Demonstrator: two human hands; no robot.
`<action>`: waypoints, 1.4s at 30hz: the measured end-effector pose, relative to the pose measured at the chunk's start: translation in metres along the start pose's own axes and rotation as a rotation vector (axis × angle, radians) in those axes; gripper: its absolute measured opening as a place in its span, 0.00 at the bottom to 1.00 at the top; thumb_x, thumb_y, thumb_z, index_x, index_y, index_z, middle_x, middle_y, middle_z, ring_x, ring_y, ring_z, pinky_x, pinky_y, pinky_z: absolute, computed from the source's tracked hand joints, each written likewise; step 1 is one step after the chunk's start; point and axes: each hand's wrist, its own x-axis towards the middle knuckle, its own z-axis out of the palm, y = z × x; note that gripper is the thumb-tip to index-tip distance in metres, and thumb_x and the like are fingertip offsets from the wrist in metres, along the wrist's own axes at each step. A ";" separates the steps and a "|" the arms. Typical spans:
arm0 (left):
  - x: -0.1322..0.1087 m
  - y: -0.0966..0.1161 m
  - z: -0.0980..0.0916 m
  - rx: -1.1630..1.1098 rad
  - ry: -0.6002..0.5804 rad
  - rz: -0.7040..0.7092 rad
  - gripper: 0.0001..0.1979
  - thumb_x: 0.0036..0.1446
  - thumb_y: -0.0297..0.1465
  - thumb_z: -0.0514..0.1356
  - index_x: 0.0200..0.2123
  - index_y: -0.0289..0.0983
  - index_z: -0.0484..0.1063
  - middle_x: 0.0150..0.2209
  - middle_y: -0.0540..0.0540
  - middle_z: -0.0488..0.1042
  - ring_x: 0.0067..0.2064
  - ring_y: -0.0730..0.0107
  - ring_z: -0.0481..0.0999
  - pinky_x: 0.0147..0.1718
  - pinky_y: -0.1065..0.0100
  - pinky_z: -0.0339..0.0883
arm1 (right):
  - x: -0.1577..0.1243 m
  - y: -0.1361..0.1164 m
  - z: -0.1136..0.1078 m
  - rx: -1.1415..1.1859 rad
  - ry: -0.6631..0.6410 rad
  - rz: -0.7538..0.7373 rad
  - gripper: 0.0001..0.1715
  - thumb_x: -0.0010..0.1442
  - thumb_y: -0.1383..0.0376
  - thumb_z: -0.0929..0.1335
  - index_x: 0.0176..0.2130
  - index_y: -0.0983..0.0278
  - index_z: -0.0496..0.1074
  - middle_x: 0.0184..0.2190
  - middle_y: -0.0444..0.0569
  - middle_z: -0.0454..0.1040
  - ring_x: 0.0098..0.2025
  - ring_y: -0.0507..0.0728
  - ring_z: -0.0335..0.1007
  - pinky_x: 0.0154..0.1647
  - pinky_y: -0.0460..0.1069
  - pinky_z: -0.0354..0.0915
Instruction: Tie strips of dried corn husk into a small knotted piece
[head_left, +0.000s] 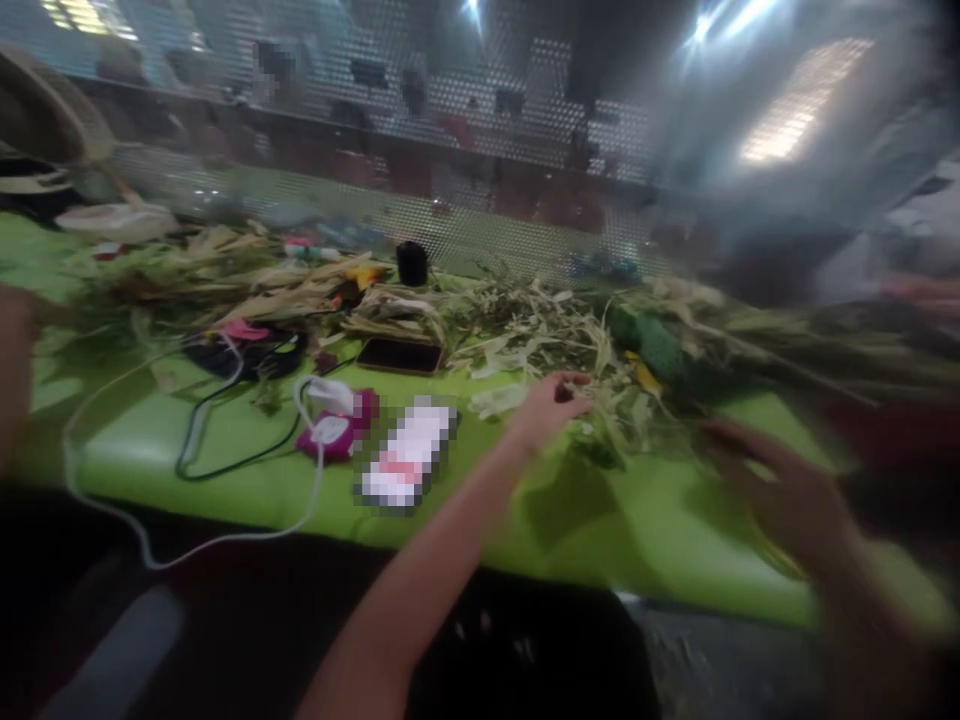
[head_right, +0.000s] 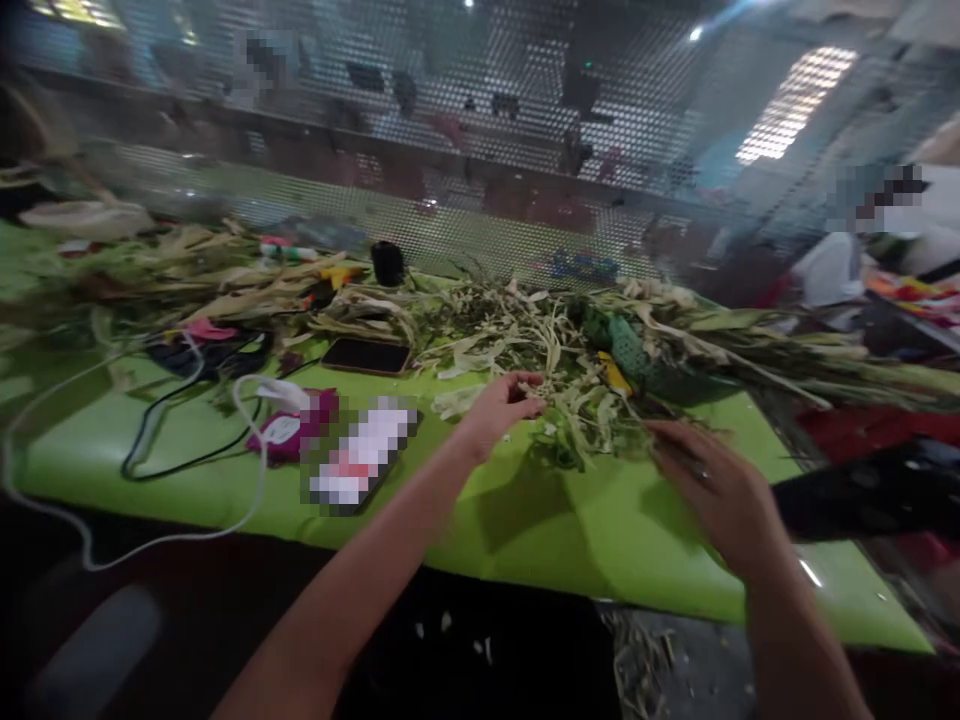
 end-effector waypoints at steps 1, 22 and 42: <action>-0.001 0.001 0.000 0.010 -0.012 0.011 0.19 0.49 0.29 0.66 0.46 0.35 0.73 0.26 0.54 0.64 0.30 0.77 0.67 0.36 0.70 0.65 | 0.009 -0.012 0.007 0.028 -0.024 -0.059 0.20 0.61 0.51 0.67 0.51 0.51 0.75 0.49 0.51 0.77 0.49 0.65 0.74 0.50 0.59 0.67; -0.008 -0.003 0.014 -0.076 0.024 0.023 0.10 0.46 0.27 0.67 0.34 0.35 0.73 0.32 0.49 0.75 0.36 0.73 0.73 0.41 0.68 0.67 | 0.040 -0.058 0.098 0.907 -0.356 0.323 0.19 0.54 0.50 0.70 0.29 0.64 0.73 0.26 0.45 0.71 0.29 0.53 0.63 0.32 0.48 0.60; -0.012 0.001 0.017 0.054 0.023 -0.007 0.10 0.52 0.32 0.65 0.38 0.37 0.72 0.32 0.49 0.72 0.35 0.74 0.70 0.38 0.70 0.64 | 0.036 -0.071 0.097 1.216 -0.094 0.456 0.18 0.45 0.56 0.77 0.31 0.63 0.73 0.26 0.44 0.72 0.26 0.52 0.65 0.29 0.48 0.64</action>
